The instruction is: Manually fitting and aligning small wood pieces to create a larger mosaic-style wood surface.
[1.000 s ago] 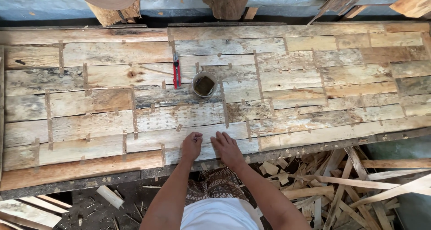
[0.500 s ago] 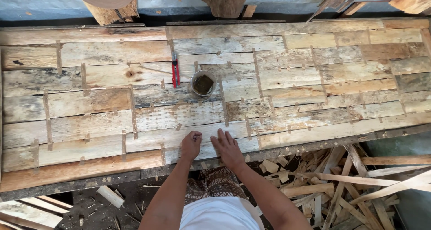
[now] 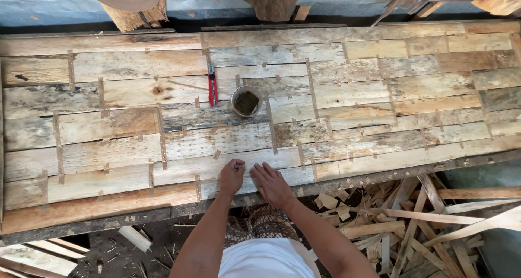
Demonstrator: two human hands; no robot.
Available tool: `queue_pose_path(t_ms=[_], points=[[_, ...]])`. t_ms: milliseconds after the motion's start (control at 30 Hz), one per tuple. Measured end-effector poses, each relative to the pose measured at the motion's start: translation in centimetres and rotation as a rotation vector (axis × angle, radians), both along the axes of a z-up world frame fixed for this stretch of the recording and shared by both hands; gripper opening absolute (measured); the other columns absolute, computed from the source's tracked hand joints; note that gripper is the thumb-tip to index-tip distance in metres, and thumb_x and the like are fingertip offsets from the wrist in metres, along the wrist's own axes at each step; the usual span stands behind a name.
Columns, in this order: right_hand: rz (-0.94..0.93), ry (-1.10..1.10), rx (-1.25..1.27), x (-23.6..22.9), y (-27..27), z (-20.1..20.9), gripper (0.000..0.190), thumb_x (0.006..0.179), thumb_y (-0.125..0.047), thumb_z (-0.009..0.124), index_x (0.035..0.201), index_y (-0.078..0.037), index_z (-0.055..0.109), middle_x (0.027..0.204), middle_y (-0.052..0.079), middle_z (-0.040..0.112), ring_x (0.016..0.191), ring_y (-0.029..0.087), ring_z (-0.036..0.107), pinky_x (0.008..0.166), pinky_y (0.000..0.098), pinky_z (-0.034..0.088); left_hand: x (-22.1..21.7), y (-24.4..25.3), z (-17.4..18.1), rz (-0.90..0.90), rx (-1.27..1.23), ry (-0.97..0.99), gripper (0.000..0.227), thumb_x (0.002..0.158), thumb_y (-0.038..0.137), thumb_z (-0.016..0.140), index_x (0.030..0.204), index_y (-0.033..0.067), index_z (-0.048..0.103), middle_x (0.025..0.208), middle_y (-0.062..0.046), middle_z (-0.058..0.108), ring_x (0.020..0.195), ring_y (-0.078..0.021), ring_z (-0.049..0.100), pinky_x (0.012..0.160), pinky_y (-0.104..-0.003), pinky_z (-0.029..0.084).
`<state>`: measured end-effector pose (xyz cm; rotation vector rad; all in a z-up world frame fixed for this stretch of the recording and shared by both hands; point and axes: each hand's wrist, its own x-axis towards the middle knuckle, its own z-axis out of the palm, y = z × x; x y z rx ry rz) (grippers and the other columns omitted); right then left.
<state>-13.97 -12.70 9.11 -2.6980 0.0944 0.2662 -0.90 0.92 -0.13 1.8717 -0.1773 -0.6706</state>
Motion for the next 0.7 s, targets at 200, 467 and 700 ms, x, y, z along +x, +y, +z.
queue_pose_path(t_ms=[200,467,700], points=[[0.038,0.067,-0.139,0.7,0.7,1.6,0.075,0.091,-0.021,0.056,0.159,-0.015,0.024,0.163,0.013,0.034,0.148,0.037,0.031,0.115,0.0528,0.029,0.2,0.2,0.5,-0.03,0.019,-0.042,0.015,0.093,0.014,0.07,0.103,0.0031,0.073,0.087,-0.008,0.076,0.077,-0.0142,0.072,0.073,-0.031,0.057],[-0.374,0.028,0.582,1.1,-1.2,0.6,0.075,0.099,-0.015,0.045,0.169,-0.016,0.019,0.154,0.011,0.053,0.142,0.031,0.053,0.122,0.0425,0.043,0.1,0.3,-0.4,-0.007,-0.001,0.035,0.014,0.093,0.013,0.07,0.103,0.0036,0.073,0.084,-0.008,0.076,0.074,-0.0143,0.07,0.072,-0.03,0.056],[0.0,0.026,-0.064,0.2,1.4,0.6,0.078,0.092,-0.015,0.061,0.16,-0.011,0.024,0.165,0.014,0.03,0.151,0.039,0.022,0.117,0.0518,0.026,0.4,0.2,1.1,0.002,0.025,0.036,0.016,0.092,0.015,0.07,0.104,0.0047,0.074,0.085,-0.008,0.076,0.075,-0.0156,0.072,0.071,-0.031,0.057]])
